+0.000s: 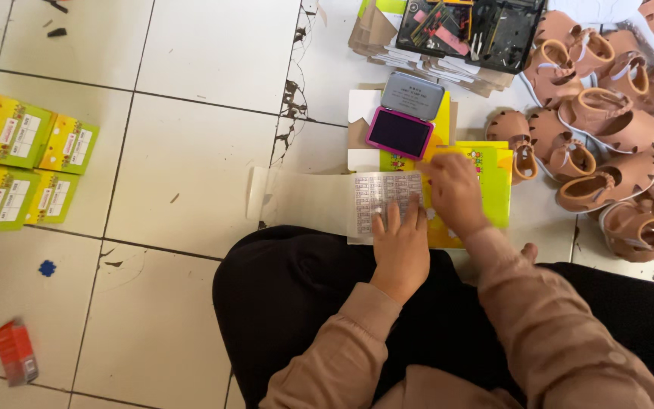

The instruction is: The person sits on the floor and uses a handheld tool to cut a strip of labels from a roll. They then open a small ink pad and repeatedly stamp individual labels on a sheet placed on a shoebox. The person handles the label roll, cutting tool, ink pad, and label sheet.

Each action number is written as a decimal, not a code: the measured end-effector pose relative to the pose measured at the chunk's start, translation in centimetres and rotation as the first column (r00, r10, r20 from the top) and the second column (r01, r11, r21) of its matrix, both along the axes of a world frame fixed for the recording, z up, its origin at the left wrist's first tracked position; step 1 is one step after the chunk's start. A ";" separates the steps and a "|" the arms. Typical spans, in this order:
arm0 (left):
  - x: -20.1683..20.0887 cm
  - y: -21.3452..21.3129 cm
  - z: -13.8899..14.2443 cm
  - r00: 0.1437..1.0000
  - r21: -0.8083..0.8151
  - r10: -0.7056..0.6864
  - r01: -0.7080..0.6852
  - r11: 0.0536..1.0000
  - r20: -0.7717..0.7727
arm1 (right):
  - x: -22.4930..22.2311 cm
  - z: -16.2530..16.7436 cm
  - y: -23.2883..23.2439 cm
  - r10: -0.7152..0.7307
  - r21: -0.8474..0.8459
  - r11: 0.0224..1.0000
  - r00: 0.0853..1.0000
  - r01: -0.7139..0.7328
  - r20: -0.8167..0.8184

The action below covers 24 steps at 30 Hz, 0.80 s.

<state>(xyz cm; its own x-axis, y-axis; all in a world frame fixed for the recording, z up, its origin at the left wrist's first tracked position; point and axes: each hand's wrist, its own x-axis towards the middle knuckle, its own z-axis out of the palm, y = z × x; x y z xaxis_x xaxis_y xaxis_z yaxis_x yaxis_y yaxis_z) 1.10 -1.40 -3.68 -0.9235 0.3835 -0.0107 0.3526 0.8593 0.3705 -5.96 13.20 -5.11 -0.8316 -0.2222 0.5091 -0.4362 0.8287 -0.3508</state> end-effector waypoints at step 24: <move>0.0 0.2 0.0 1.000 0.011 0.008 -0.008 1.000 0.001 | 0.9 -0.8 0.1 0.054 -0.061 0.997 0.996 -0.050 0.066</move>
